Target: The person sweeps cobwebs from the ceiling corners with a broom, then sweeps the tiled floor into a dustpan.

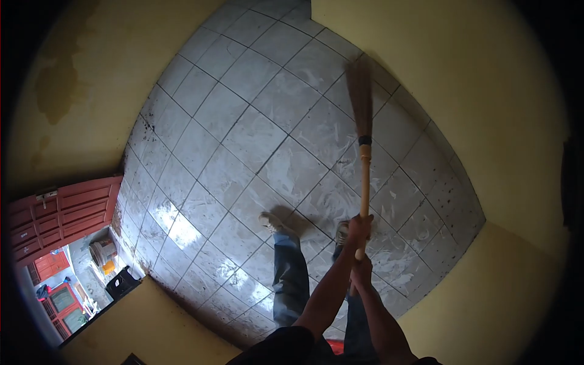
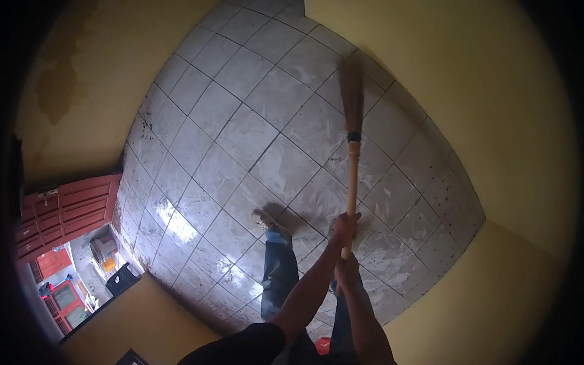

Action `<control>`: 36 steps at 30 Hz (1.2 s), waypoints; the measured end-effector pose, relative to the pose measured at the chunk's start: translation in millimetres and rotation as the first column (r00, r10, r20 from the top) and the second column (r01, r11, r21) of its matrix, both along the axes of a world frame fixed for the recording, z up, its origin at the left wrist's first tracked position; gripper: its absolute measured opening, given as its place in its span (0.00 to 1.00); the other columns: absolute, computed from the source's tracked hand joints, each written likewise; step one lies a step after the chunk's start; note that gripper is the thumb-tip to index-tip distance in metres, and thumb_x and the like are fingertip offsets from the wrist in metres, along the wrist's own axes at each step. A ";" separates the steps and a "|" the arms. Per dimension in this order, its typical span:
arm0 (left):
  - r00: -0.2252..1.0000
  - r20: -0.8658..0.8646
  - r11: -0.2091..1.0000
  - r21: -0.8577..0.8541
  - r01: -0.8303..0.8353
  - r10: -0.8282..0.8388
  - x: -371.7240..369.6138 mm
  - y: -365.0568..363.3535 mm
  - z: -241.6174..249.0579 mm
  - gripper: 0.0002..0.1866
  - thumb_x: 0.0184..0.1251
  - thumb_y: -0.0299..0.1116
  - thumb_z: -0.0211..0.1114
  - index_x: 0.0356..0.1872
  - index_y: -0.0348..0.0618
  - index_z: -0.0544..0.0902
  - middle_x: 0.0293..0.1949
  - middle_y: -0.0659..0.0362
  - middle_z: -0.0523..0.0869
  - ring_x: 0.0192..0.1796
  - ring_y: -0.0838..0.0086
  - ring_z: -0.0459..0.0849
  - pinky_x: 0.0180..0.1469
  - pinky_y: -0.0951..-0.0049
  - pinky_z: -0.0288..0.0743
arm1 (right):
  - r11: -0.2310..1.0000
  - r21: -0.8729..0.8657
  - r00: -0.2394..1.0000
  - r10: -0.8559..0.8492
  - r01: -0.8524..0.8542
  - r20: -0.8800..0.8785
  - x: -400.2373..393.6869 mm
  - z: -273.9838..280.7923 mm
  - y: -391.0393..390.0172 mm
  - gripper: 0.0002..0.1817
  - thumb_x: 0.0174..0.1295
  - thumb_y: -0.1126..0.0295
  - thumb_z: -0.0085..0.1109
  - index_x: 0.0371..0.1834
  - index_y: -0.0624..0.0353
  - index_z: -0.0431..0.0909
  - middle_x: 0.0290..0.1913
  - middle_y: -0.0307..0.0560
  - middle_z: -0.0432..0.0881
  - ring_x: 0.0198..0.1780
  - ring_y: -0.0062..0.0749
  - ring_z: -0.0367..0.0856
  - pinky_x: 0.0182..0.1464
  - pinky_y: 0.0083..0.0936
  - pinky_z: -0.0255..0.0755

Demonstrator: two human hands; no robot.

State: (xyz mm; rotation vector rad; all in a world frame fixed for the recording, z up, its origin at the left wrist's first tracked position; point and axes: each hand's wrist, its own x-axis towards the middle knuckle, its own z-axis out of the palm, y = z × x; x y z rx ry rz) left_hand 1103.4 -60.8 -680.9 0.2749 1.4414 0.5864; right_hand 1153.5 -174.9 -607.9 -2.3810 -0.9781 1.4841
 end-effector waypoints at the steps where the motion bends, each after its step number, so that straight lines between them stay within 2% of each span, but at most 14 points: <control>1: 0.998 0.057 1.000 0.010 -0.003 0.002 19.4 4.8 -12.8 0.21 0.69 0.46 0.68 0.32 0.34 0.80 0.16 0.61 0.77 0.16 0.73 0.78 0.20 0.65 0.70 | 0.999 0.039 0.999 -0.038 0.039 -0.016 17.6 -14.6 1.9 0.23 0.66 0.54 0.68 0.43 0.67 0.80 0.31 0.54 0.87 0.35 0.40 0.89 0.35 0.39 0.77; 4: 0.993 0.084 0.997 -0.014 -0.078 0.079 46.4 15.6 -60.5 0.20 0.68 0.45 0.69 0.32 0.34 0.80 0.16 0.61 0.76 0.16 0.74 0.77 0.20 0.66 0.69 | 0.997 -0.069 0.994 -0.036 0.029 -0.102 49.2 -40.1 30.5 0.20 0.65 0.58 0.67 0.42 0.68 0.78 0.22 0.54 0.82 0.17 0.40 0.83 0.18 0.37 0.72; 7: 0.970 0.007 0.969 -0.054 -0.242 0.243 45.7 17.3 -101.6 0.18 0.67 0.44 0.71 0.31 0.38 0.79 0.17 0.63 0.76 0.16 0.75 0.75 0.20 0.68 0.69 | 0.948 -0.290 0.990 0.104 -0.128 -0.099 68.3 -86.0 46.0 0.19 0.65 0.61 0.66 0.43 0.71 0.78 0.23 0.56 0.83 0.17 0.41 0.83 0.16 0.37 0.74; 10: 0.822 -0.097 0.816 -0.100 -0.570 0.562 10.5 13.3 -109.8 0.17 0.66 0.42 0.72 0.31 0.39 0.78 0.20 0.61 0.77 0.17 0.74 0.75 0.18 0.68 0.69 | 0.878 -0.228 0.907 0.412 -0.421 -0.088 58.6 -83.6 69.6 0.19 0.65 0.63 0.63 0.43 0.74 0.77 0.23 0.56 0.84 0.16 0.41 0.83 0.15 0.37 0.75; 13: 0.622 -0.236 0.624 -0.078 -0.778 0.747 -45.9 -25.5 -123.0 0.15 0.66 0.39 0.72 0.32 0.37 0.79 0.22 0.59 0.79 0.18 0.73 0.76 0.18 0.68 0.71 | 0.696 -0.165 0.716 0.677 -0.698 -0.172 28.9 -99.8 62.2 0.20 0.62 0.61 0.63 0.41 0.72 0.80 0.27 0.61 0.86 0.23 0.46 0.87 0.28 0.42 0.81; 14: 0.631 -0.320 0.643 -0.082 -0.762 0.707 -67.5 -32.3 -106.1 0.16 0.68 0.38 0.68 0.25 0.39 0.77 0.19 0.59 0.77 0.17 0.72 0.75 0.16 0.66 0.70 | 0.636 -0.143 0.652 0.730 -0.758 -0.207 17.1 -100.6 57.7 0.20 0.61 0.60 0.63 0.41 0.72 0.81 0.28 0.62 0.87 0.26 0.48 0.88 0.31 0.44 0.83; 17: 0.710 -0.441 0.764 -0.079 -0.640 0.549 -114.6 -58.1 -62.4 0.17 0.66 0.40 0.67 0.26 0.36 0.78 0.18 0.56 0.79 0.17 0.69 0.80 0.18 0.64 0.73 | 0.628 -0.050 0.617 0.741 -0.777 -0.264 -19.7 -75.4 30.1 0.22 0.59 0.57 0.63 0.41 0.70 0.82 0.31 0.66 0.86 0.35 0.58 0.89 0.42 0.50 0.82; 19: 0.724 -0.538 0.857 -0.007 -0.515 0.431 -124.5 -70.5 -38.0 0.20 0.66 0.43 0.65 0.27 0.33 0.79 0.18 0.55 0.81 0.19 0.66 0.84 0.21 0.62 0.76 | 0.749 0.033 0.707 0.638 -0.662 -0.304 -28.5 -67.2 4.5 0.23 0.59 0.55 0.62 0.41 0.69 0.82 0.32 0.68 0.86 0.39 0.61 0.87 0.43 0.52 0.80; 22: 0.784 -0.512 0.913 0.002 -0.408 0.351 -104.4 -86.7 -47.6 0.21 0.67 0.46 0.66 0.30 0.33 0.80 0.18 0.54 0.82 0.19 0.66 0.84 0.22 0.61 0.76 | 0.821 0.094 0.783 0.566 -0.563 -0.259 -6.5 -90.2 -53.4 0.18 0.63 0.58 0.68 0.38 0.65 0.79 0.16 0.43 0.77 0.15 0.30 0.77 0.19 0.34 0.72; 24: 0.845 -0.421 0.931 -0.005 -0.365 0.329 -70.7 -71.2 -18.7 0.22 0.68 0.49 0.67 0.33 0.34 0.81 0.19 0.53 0.83 0.19 0.66 0.83 0.22 0.60 0.76 | 0.887 0.071 0.864 0.461 -0.456 -0.204 11.6 -86.9 -61.6 0.20 0.63 0.57 0.69 0.43 0.65 0.79 0.24 0.49 0.81 0.23 0.36 0.83 0.26 0.37 0.75; 28: 0.976 -0.174 0.991 0.002 -0.132 0.131 -16.3 -48.7 -66.0 0.27 0.67 0.55 0.70 0.36 0.34 0.83 0.21 0.55 0.83 0.18 0.67 0.83 0.22 0.62 0.75 | 0.969 0.106 0.961 0.237 -0.224 -0.140 7.2 -52.0 -40.5 0.27 0.62 0.54 0.72 0.52 0.65 0.77 0.38 0.58 0.87 0.38 0.48 0.89 0.41 0.44 0.79; 31: 0.993 -0.029 0.991 -0.067 -0.117 0.115 -38.1 -48.6 -91.3 0.27 0.66 0.55 0.71 0.32 0.34 0.83 0.20 0.58 0.81 0.18 0.70 0.80 0.22 0.64 0.74 | 0.886 0.253 0.905 0.418 -0.388 -0.080 18.3 -147.6 -67.6 0.28 0.61 0.54 0.74 0.54 0.65 0.77 0.42 0.56 0.86 0.45 0.45 0.88 0.44 0.38 0.78; 33: 0.989 -0.010 0.983 -0.108 -0.149 0.149 -70.0 -61.4 -95.6 0.27 0.66 0.55 0.72 0.27 0.36 0.81 0.19 0.60 0.79 0.17 0.73 0.77 0.21 0.65 0.72 | 0.862 0.116 0.864 0.501 -0.494 -0.046 12.7 -199.4 -91.0 0.27 0.61 0.54 0.74 0.52 0.65 0.78 0.43 0.57 0.86 0.45 0.47 0.88 0.43 0.39 0.78; 36: 0.967 -0.060 0.965 -0.072 -0.251 0.247 -140.3 -99.3 -113.2 0.26 0.66 0.53 0.73 0.28 0.37 0.81 0.20 0.60 0.79 0.17 0.75 0.76 0.20 0.67 0.71 | 0.759 0.145 0.768 0.640 -0.635 0.010 -47.0 -216.1 -119.5 0.26 0.60 0.54 0.73 0.49 0.67 0.80 0.44 0.60 0.87 0.47 0.52 0.88 0.43 0.41 0.78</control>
